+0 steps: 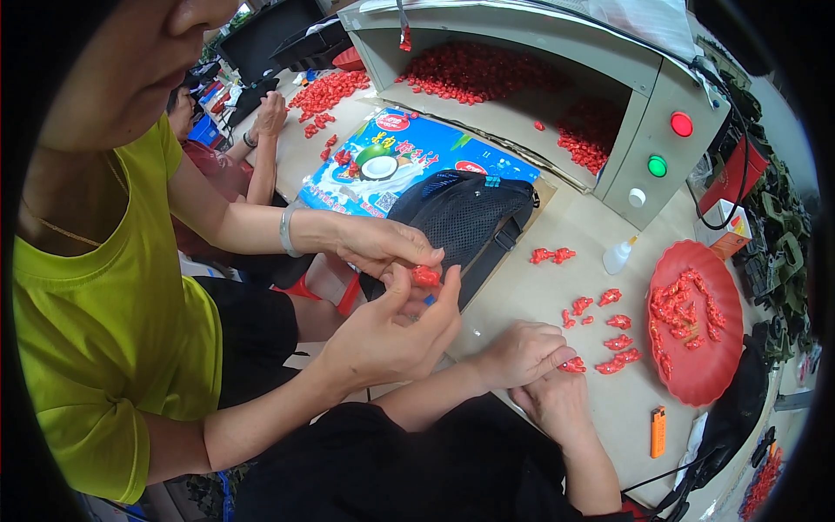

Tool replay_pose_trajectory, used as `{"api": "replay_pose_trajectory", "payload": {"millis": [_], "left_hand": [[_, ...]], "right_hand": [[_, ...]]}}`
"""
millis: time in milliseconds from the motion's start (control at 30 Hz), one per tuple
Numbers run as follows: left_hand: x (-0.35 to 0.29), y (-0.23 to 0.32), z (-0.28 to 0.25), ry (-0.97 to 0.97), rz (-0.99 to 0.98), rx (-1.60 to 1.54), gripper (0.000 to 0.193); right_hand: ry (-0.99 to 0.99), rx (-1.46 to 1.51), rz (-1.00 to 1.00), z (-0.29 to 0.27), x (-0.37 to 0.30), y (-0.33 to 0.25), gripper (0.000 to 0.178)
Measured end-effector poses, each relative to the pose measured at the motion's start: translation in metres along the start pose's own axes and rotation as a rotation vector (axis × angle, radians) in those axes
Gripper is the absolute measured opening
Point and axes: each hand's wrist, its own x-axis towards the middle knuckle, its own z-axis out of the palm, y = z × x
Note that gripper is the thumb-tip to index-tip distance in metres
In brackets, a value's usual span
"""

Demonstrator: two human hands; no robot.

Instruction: The person assembles small red figurines by hand, applying glue from a squeeze bottle onto each piece and attaching parts together.

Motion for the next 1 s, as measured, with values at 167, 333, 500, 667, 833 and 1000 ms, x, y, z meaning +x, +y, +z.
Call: {"api": "replay_pose_trajectory", "payload": {"millis": [167,333,500,667,833,1000], "left_hand": [[0.000,0.001,-0.001,0.004,-0.005,-0.001,0.026],[0.000,0.000,0.000,-0.003,-0.004,-0.001,0.025],[0.000,0.000,-0.001,0.007,-0.011,0.004,0.025],[-0.002,-0.005,0.003,0.131,-0.073,-0.145,0.029],[-0.006,-0.014,0.001,0.254,-0.479,-0.560,0.037],[-0.004,-0.015,0.003,0.325,-0.489,-0.634,0.043]], "right_hand": [[0.016,0.017,-0.020,-0.001,0.001,-0.001,0.012],[0.017,0.023,0.009,-0.001,0.000,-0.001,0.012],[0.039,0.033,-0.021,-0.003,0.003,-0.003,0.012],[0.072,0.048,-0.065,-0.002,0.007,-0.004,0.013],[0.000,-0.011,-0.052,-0.005,0.006,-0.005,0.019],[0.012,-0.005,-0.053,-0.007,0.006,-0.007,0.021]]}}
